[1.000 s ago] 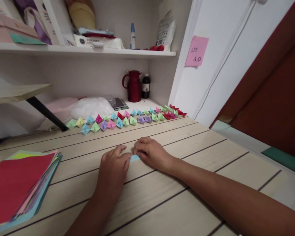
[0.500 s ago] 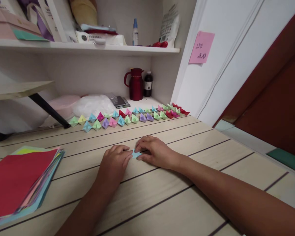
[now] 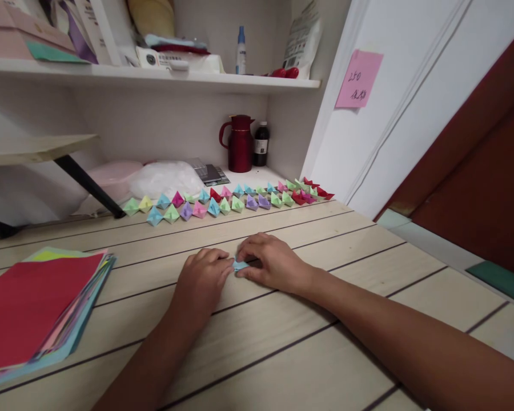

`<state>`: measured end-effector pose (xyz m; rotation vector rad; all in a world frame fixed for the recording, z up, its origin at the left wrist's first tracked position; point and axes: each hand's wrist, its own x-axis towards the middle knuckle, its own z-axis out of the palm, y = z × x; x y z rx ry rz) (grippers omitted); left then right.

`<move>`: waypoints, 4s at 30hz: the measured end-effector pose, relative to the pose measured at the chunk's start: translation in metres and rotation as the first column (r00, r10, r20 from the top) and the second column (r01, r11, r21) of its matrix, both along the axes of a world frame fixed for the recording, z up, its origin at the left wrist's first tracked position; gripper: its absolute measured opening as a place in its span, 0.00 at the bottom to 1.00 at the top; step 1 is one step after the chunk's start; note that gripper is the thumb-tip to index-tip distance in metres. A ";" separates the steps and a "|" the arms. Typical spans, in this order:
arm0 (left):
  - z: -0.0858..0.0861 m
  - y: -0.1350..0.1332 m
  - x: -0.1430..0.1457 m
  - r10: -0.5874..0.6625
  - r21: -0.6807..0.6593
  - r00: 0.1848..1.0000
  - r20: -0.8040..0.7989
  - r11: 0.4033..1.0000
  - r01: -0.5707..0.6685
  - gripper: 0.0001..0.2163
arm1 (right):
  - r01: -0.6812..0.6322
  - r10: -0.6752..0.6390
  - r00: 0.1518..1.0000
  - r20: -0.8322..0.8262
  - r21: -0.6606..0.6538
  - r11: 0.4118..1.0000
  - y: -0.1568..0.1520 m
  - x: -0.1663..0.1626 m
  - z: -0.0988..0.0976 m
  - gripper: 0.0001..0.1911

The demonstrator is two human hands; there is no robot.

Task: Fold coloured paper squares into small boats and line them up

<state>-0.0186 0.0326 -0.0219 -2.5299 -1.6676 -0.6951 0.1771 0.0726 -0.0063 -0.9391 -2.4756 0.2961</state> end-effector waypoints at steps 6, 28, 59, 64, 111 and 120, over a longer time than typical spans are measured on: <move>0.001 0.001 0.002 0.014 -0.028 1.000 -0.003 1.000 -0.014 0.09 | 0.009 -0.010 1.000 0.024 0.038 0.999 -0.002 -0.003 -0.002 0.07; 0.005 -0.001 0.005 0.060 -0.082 0.995 0.077 0.995 -0.054 0.09 | 0.019 -0.040 0.993 0.111 0.184 0.983 -0.003 -0.013 -0.006 0.09; 0.013 -0.006 0.011 0.227 -0.345 0.594 0.772 0.934 0.091 0.11 | -0.029 -0.195 0.855 -0.481 -0.419 0.908 0.005 -0.020 -0.008 0.08; 0.010 -0.006 0.013 0.321 -0.408 0.480 0.816 0.909 0.086 0.07 | -0.036 -0.193 0.849 -0.493 -0.418 0.908 0.000 -0.020 -0.006 0.07; 0.026 -0.030 0.033 0.317 -0.401 0.301 0.900 0.873 0.279 0.11 | -0.095 -0.110 0.791 -0.601 -0.300 0.949 -0.022 -0.015 0.006 0.12; 0.028 -0.034 0.028 0.374 -0.438 0.260 0.890 0.860 0.262 0.19 | -0.240 -0.017 0.746 -0.666 -0.291 0.926 -0.024 -0.013 0.007 0.09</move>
